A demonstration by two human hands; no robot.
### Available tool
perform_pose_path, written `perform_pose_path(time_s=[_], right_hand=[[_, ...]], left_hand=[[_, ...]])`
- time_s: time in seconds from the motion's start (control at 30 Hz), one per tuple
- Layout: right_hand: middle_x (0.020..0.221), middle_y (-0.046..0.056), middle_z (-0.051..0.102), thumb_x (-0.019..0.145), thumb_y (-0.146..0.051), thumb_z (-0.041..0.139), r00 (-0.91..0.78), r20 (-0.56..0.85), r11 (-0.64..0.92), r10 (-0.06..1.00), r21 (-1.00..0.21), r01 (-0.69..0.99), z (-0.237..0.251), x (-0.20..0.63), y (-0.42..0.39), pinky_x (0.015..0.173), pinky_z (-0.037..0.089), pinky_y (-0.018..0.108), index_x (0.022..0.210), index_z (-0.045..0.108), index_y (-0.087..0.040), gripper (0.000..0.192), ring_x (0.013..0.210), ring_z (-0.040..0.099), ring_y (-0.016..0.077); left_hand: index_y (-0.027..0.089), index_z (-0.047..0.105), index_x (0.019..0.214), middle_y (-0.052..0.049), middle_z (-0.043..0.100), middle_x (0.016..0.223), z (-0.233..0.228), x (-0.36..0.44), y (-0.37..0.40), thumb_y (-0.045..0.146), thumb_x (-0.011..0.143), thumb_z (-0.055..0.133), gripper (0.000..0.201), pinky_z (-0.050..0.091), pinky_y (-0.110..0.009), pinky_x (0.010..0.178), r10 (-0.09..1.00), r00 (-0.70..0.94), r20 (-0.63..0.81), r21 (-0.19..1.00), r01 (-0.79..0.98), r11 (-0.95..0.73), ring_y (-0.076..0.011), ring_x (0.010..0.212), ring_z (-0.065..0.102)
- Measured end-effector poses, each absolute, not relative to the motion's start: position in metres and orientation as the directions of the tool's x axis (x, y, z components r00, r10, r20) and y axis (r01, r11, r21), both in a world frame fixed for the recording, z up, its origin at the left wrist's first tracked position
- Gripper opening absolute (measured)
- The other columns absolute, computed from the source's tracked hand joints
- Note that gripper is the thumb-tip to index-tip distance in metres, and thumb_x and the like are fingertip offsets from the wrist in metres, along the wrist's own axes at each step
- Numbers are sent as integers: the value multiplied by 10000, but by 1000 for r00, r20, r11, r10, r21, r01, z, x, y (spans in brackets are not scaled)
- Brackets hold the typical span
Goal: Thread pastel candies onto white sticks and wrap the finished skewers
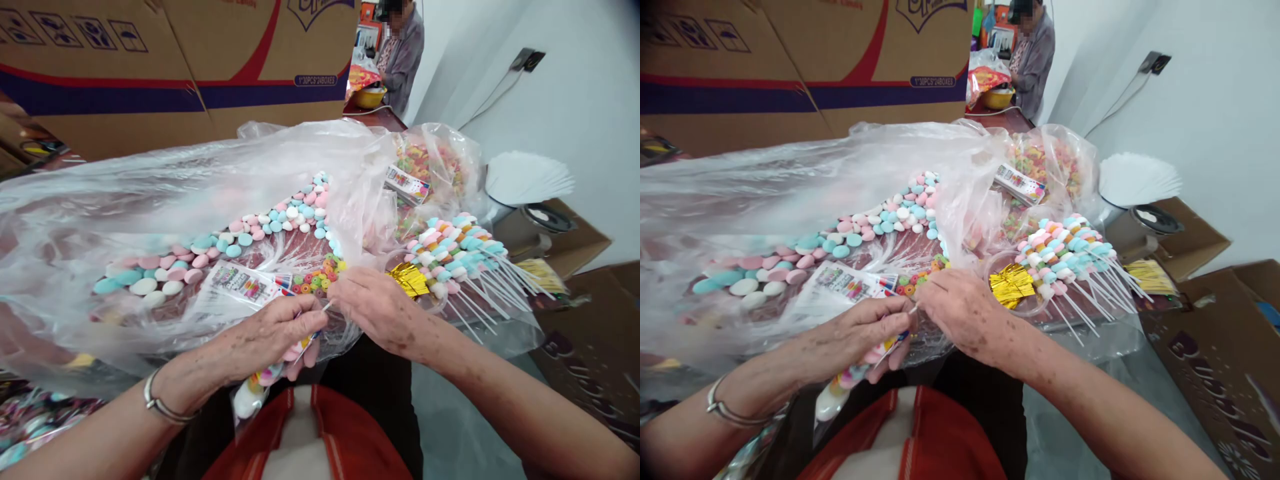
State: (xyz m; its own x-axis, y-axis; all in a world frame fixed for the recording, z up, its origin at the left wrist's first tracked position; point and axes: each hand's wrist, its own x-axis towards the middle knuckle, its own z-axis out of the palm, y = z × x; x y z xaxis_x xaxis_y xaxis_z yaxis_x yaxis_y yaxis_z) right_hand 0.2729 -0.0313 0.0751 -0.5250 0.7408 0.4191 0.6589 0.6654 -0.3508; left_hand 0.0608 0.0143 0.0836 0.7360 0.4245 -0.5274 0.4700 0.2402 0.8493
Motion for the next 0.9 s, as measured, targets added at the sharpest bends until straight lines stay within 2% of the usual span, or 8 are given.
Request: perform_pose_path(time_s=[0.1, 0.23, 0.33, 0.4, 0.47, 0.57, 0.77, 0.9], right_hand=[[815, 67, 635, 1026, -164, 371, -618, 408, 741, 672, -373, 559, 66, 270, -22, 726, 446, 310, 861, 605, -146, 287, 758, 535, 183], [875, 65, 650, 1055, -210, 336, -636, 439, 771, 635, -421, 478, 57, 266, -13, 801, 471, 299, 947, 605, -150, 296, 839, 573, 167], [887, 57, 655, 1059, -227, 352, -612, 435, 749, 660, -447, 490, 62, 270, -10, 826, 476, 300, 965, 614, -159, 286, 870, 578, 163], [874, 61, 654, 1055, -232, 368, -600, 447, 747, 663, -432, 505, 69, 275, -9, 826, 476, 302, 947, 623, -154, 288, 865, 572, 166], [873, 68, 655, 1055, -232, 368, -601, 468, 762, 648, -414, 498, 75, 278, -8, 837, 472, 300, 946, 632, -141, 300, 867, 568, 168], [874, 69, 656, 1057, -238, 361, -642, 445, 779, 625, -408, 476, 81, 279, -7, 842, 463, 296, 955, 642, -139, 314, 861, 564, 170], [821, 54, 646, 1062, -226, 322, -718, 406, 819, 566, -377, 432, 76, 267, -7, 822, 453, 298, 936, 634, -144, 346, 795, 541, 164], [811, 44, 638, 1056, -230, 338, -713, 391, 803, 582, -415, 428, 74, 258, -10, 839, 456, 311, 889, 619, -162, 334, 800, 554, 161]], left_hand=[[193, 549, 851, -3, 663, 602, 85, 62, 8, 629, 935, 457, 454, 324, -158, 309, 473, 698, -538, 841, 486, 239, -104, 407, 523], [172, 577, 791, -15, 658, 532, 79, 58, 3, 681, 929, 437, 546, 296, -164, 275, 503, 662, -555, 832, 424, 358, -83, 306, 458], [167, 609, 951, -72, 741, 704, 72, 48, 8, 714, 892, 477, 566, 459, -201, 406, 503, 716, -484, 826, 185, 532, -148, 473, 642], [161, 610, 1066, -119, 763, 851, 68, 38, 13, 713, 862, 526, 595, 521, -236, 506, 441, 787, -431, 766, 61, 640, -221, 658, 733], [121, 642, 1040, -156, 761, 882, 64, 31, 16, 617, 856, 615, 530, 519, -235, 500, 374, 820, -433, 724, 70, 686, -253, 695, 751], [115, 674, 921, -137, 762, 813, 61, 28, 14, 422, 837, 722, 322, 489, -209, 422, 368, 802, -471, 716, 104, 691, -251, 624, 751], [141, 638, 706, -84, 747, 671, 62, 41, -1, 407, 753, 814, 322, 503, -206, 440, 522, 673, -524, 722, 26, 691, -192, 513, 710], [158, 634, 702, -8, 632, 483, 62, 44, -9, 504, 764, 777, 379, 338, -130, 349, 662, 541, -519, 817, 86, 570, -89, 368, 543]])
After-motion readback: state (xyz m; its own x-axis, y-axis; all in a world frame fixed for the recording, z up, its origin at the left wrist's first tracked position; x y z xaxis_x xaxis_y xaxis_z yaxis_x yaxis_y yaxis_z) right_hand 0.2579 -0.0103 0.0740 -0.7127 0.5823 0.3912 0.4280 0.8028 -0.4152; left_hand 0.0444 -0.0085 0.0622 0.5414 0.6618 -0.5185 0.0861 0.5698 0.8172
